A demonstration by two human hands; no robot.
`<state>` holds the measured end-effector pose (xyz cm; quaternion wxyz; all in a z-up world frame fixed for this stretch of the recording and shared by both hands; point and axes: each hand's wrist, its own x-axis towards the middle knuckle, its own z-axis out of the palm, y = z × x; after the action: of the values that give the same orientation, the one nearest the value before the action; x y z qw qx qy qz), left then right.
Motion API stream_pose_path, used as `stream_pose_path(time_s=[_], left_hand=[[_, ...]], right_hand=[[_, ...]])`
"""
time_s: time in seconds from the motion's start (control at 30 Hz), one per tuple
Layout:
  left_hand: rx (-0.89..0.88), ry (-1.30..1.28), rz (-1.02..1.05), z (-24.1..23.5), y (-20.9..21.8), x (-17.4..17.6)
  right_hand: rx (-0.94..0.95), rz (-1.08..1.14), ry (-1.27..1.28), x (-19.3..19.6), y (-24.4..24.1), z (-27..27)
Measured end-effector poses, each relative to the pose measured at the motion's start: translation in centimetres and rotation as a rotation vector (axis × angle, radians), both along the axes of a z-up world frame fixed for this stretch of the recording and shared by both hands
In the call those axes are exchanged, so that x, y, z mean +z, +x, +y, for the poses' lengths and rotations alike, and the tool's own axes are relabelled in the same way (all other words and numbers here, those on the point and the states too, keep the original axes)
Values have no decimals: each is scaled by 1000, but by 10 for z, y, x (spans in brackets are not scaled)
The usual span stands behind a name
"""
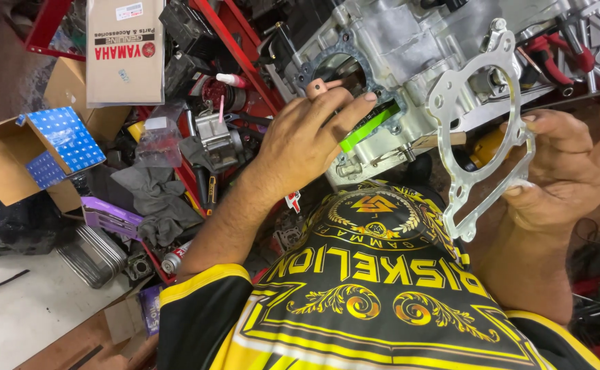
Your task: The person sits on the floor and handles a metal gasket, inspecting it closely. They then place the gasket onto an engine block and use a green tool to adjust a component inside the engine opening.
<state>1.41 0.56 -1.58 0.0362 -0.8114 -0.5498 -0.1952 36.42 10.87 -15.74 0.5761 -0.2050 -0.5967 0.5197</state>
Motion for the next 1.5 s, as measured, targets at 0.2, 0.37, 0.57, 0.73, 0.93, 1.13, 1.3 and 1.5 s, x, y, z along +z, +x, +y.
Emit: stream_pose_path(time_s=[0.2, 0.37, 0.57, 0.73, 0.93, 1.13, 1.3, 1.5], left_hand=[[3, -43, -39, -1, -2, -12], [-2, -74, -68, -4, -8, -17], [3, -58, -23, -3, -9, 9], [-4, -20, -45, -3, -14, 14], [-13, -156, -194, -3, -24, 16], [-18, -233, -215, 1, -25, 40], [-16, -296, -266, 2, -28, 54], [-57, -271, -393, 0, -32, 78]], right_hand=[[31, 27, -15, 12, -3, 0], [22, 49, -14, 18, -8, 0], [52, 47, -109, 16, -3, -4], [99, 89, -211, 29, -10, -8], [118, 92, -199, 28, -11, -4], [156, 108, -148, 28, -10, -3], [90, 76, -124, 26, -10, -1], [62, 3, 180, 55, -21, 19]])
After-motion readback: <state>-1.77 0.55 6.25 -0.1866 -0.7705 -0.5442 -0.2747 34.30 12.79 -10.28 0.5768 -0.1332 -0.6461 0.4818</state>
